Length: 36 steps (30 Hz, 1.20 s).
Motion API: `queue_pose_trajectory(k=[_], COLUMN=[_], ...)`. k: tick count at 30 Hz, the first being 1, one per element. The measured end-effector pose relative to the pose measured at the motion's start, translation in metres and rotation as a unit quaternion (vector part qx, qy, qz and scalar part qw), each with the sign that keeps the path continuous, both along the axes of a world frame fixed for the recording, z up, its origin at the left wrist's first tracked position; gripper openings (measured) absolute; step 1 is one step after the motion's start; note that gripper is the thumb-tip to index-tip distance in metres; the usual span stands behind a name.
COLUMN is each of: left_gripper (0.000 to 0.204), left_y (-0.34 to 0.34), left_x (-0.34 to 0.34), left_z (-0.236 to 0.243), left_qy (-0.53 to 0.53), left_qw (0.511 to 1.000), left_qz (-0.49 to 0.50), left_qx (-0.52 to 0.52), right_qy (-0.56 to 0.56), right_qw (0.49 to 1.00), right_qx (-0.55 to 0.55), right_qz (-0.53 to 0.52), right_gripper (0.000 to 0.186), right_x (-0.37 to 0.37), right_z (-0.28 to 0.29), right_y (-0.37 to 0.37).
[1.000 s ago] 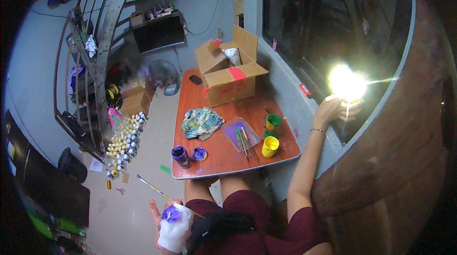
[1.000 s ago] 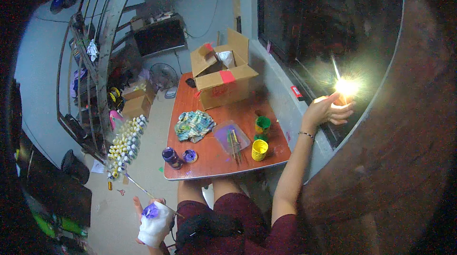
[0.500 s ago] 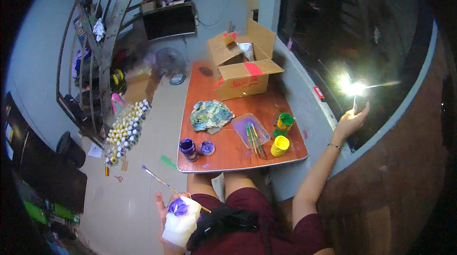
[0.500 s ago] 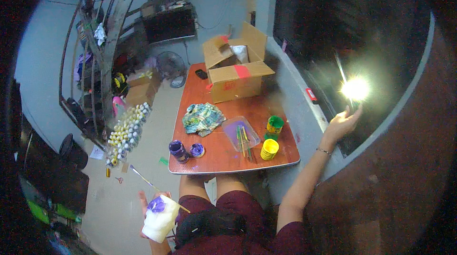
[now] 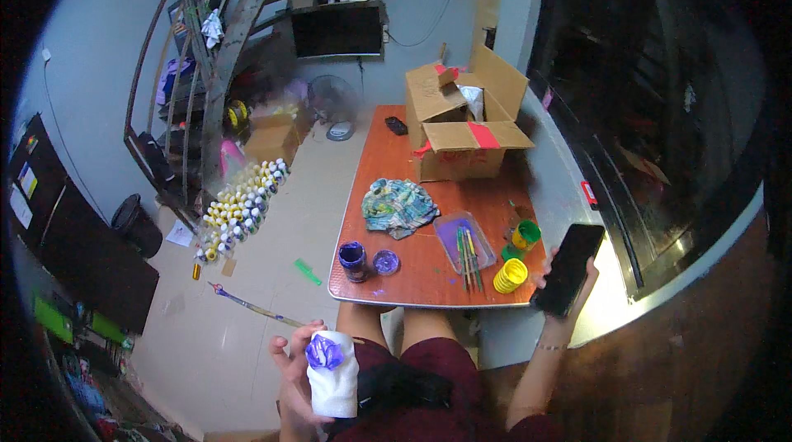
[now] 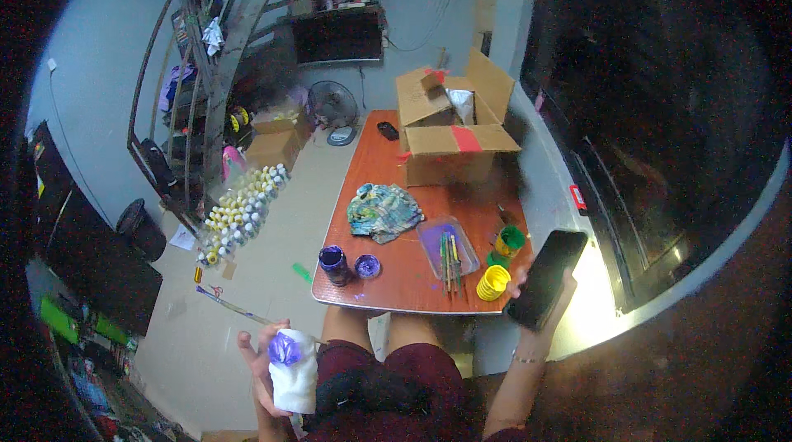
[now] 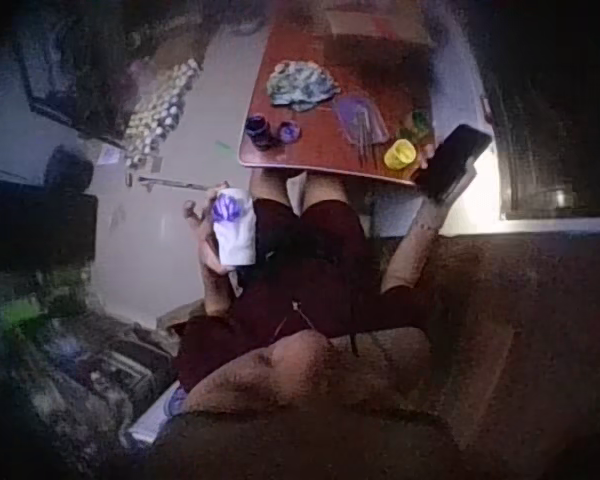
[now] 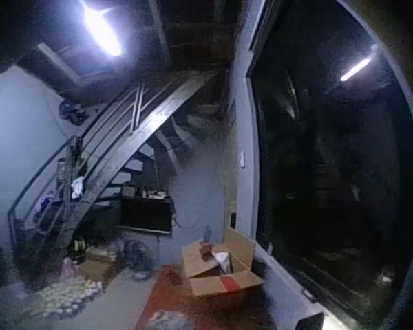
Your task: The person paints a small white decorative object with purple paint using a brush. They repeatedly dip the brush into a purple paint container and apply paint to the object's surface while holding it in their lap.
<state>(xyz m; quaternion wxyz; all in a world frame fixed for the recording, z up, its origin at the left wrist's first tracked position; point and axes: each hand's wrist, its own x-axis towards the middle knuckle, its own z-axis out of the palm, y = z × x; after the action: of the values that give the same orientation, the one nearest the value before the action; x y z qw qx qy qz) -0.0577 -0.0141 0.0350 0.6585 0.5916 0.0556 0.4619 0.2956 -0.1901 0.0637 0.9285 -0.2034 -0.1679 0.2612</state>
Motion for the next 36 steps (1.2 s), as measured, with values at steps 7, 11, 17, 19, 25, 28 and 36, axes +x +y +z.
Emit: queue_pose_trajectory(k=[7,11,17,19,25,28,36], left_gripper=[0.126,0.123,0.086,0.067,0.133,0.126,0.042], left_y=[0.011,0.016,0.01,0.009,0.04,0.02,0.019], left_x=[0.007,0.012,0.022,0.024,0.001,0.017,0.023], left_z=[-0.01,-0.012,0.0,0.006,-0.046,-0.028,-0.016], left_qy=[-0.044,-0.019,0.079,0.215,0.363,0.122,0.352], left_qw=[0.998,1.0,0.995,0.967,0.882,0.989,0.906], left_qz=[-0.028,-0.018,0.065,0.121,0.114,0.064,0.166], left_qx=[-0.023,-0.004,0.004,0.068,0.277,0.044,0.169], right_qy=[0.082,0.134,0.11,0.13,0.108,0.086,0.08], right_qw=[0.992,0.987,0.99,0.984,0.98,0.973,0.947], right_qx=[0.029,0.036,-0.086,-0.124,-0.161,-0.184,-0.265], right_qz=[0.088,0.083,0.024,0.015,-0.047,-0.106,-0.162], right_gripper=[0.056,0.059,0.049,0.043,0.046,0.044,0.035], right_x=[-0.014,-0.024,-0.005,-0.007,0.002,0.012,0.027], right_z=[-0.051,-0.053,-0.069,-0.069,-0.074,-0.089,-0.117], right_y=[0.0,0.0,-0.028,-0.03,-0.038,-0.047,-0.048])
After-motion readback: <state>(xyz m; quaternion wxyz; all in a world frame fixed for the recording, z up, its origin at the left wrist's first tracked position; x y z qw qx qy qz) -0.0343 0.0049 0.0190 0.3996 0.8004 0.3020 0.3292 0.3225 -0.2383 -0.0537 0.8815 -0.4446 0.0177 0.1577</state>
